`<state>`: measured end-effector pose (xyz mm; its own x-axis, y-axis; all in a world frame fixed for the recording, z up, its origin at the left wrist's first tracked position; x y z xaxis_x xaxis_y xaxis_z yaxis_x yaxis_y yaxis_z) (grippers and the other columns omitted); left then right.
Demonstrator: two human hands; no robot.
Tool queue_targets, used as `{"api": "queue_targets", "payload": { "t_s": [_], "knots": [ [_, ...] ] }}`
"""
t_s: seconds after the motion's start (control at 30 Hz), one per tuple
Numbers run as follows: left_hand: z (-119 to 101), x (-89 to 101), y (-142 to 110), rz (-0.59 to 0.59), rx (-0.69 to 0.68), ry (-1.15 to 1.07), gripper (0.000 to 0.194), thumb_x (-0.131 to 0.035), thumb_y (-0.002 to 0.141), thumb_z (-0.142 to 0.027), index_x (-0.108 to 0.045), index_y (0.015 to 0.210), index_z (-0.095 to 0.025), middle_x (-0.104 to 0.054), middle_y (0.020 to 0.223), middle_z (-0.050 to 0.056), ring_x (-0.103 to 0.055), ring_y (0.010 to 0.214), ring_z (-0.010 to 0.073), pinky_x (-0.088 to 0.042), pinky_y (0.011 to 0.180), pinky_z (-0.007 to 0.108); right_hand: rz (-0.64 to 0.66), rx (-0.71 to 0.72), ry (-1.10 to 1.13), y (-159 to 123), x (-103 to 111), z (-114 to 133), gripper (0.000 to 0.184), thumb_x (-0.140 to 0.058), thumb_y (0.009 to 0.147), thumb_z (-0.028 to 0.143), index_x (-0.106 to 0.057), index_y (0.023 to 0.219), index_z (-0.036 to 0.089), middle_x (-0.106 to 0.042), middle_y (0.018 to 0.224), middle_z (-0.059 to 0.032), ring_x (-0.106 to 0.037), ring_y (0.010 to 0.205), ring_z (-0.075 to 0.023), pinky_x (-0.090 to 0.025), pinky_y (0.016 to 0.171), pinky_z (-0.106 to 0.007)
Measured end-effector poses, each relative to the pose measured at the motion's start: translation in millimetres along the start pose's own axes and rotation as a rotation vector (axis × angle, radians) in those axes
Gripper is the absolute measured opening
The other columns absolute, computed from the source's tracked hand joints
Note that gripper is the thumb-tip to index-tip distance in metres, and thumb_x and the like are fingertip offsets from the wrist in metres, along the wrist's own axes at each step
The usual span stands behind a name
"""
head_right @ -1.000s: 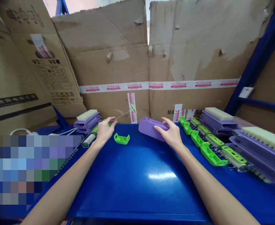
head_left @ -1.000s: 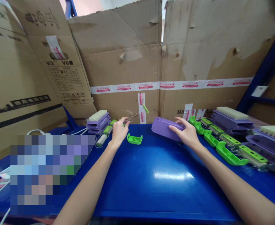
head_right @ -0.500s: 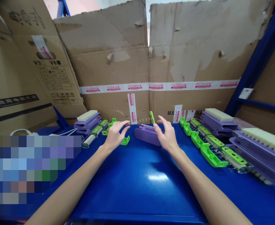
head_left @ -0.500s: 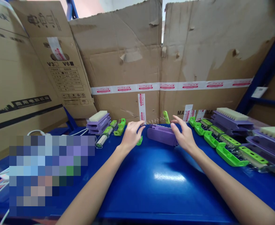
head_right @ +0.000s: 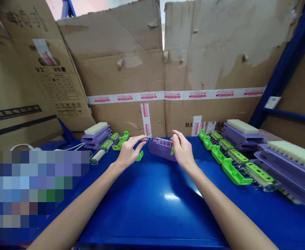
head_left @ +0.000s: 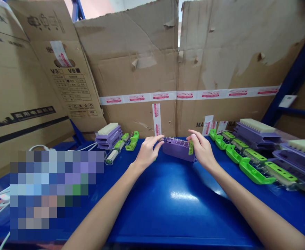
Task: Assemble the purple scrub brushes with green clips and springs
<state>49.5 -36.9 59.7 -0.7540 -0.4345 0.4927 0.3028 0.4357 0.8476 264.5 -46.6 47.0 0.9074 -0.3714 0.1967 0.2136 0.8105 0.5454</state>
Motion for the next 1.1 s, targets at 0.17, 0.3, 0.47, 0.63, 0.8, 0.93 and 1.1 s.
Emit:
{"api": "queue_targets", "payload": {
  "t_s": [0.17, 0.3, 0.47, 0.63, 0.8, 0.93, 1.1],
  "knots": [
    [2, 5.0, 2, -0.057, 0.042, -0.024, 0.021, -0.056, 0.087, -0.023, -0.063, 0.106, -0.019, -0.072, 0.098, 0.005, -0.065, 0.092, 0.0169, -0.051, 0.084, 0.032, 0.073, -0.009, 0.177, 4, -4, -3, 0.04, -0.05, 0.083, 0.048, -0.061, 0.109, 0.019, -0.067, 0.092, -0.0062, -0.06, 0.077, -0.0184, -0.048, 0.069, -0.033],
    [4, 7.8, 4, -0.03, 0.084, -0.069, 0.021, -0.055, 0.087, -0.025, -0.063, 0.105, -0.019, -0.071, 0.1, 0.005, -0.065, 0.093, 0.0176, -0.049, 0.086, 0.032, 0.11, -0.065, 0.312, 6, -5, -5, 0.043, -0.058, 0.079, 0.048, -0.06, 0.11, 0.018, -0.066, 0.082, -0.0045, -0.061, 0.075, -0.0174, -0.048, 0.063, -0.03],
    [12, 6.7, 5, 0.12, 0.339, -0.205, 0.022, -0.049, 0.089, -0.033, -0.062, 0.098, -0.018, -0.07, 0.083, 0.003, -0.065, 0.077, 0.0157, -0.049, 0.074, 0.028, 0.078, 0.033, 0.291, 4, -1, 1, 0.048, -0.062, 0.077, 0.044, -0.056, 0.118, 0.02, -0.066, 0.083, -0.0039, -0.062, 0.077, -0.0166, -0.051, 0.069, -0.033],
    [19, 3.0, 5, 0.242, 0.555, -0.392, 0.032, -0.042, 0.089, -0.044, -0.057, 0.084, -0.016, -0.063, 0.062, 0.0, -0.058, 0.06, 0.0129, -0.045, 0.062, 0.024, -0.006, 0.317, 0.018, -4, -1, 10, 0.047, -0.061, 0.08, 0.034, -0.052, 0.125, 0.022, -0.066, 0.098, -0.0063, -0.062, 0.084, -0.0177, -0.05, 0.084, -0.04],
    [24, 1.3, 7, 0.276, 0.711, -0.622, 0.042, -0.036, 0.087, -0.053, -0.052, 0.076, -0.016, -0.058, 0.051, 0.0, -0.053, 0.049, 0.0119, -0.042, 0.054, 0.023, -0.053, 0.428, -0.082, -8, 0, 10, 0.05, -0.058, 0.083, 0.03, -0.046, 0.132, 0.024, -0.065, 0.104, -0.0069, -0.062, 0.086, -0.0179, -0.052, 0.085, -0.04],
    [28, 14.7, 9, 0.223, 0.754, -0.398, 0.046, -0.028, 0.089, -0.054, -0.052, 0.074, -0.017, -0.059, 0.051, 0.003, -0.056, 0.05, 0.0146, -0.043, 0.056, 0.026, -0.097, 0.474, -0.136, -8, 2, 11, 0.05, -0.058, 0.084, 0.028, -0.046, 0.133, 0.025, -0.065, 0.107, -0.0069, -0.063, 0.087, -0.0177, -0.053, 0.083, -0.038],
    [25, 47.5, 16, 0.2, 0.562, 0.576, 0.042, -0.032, 0.09, -0.043, -0.062, 0.083, -0.015, -0.069, 0.076, 0.012, -0.065, 0.075, 0.0255, -0.043, 0.066, 0.032, -0.091, 0.567, -0.219, -10, -1, 12, 0.047, -0.056, 0.085, 0.026, -0.047, 0.132, 0.024, -0.065, 0.108, -0.0076, -0.063, 0.088, -0.0183, -0.054, 0.08, -0.037]
  ]
}}
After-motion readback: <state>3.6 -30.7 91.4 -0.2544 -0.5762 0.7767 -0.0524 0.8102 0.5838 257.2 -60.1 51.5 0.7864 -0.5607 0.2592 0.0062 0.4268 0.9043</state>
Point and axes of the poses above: each hand's wrist, its own y-axis towards the middle knuckle, its own x-axis out of the back of the hand, z = x × y, the point moved 3 cm from there along y, towards the middle knuckle
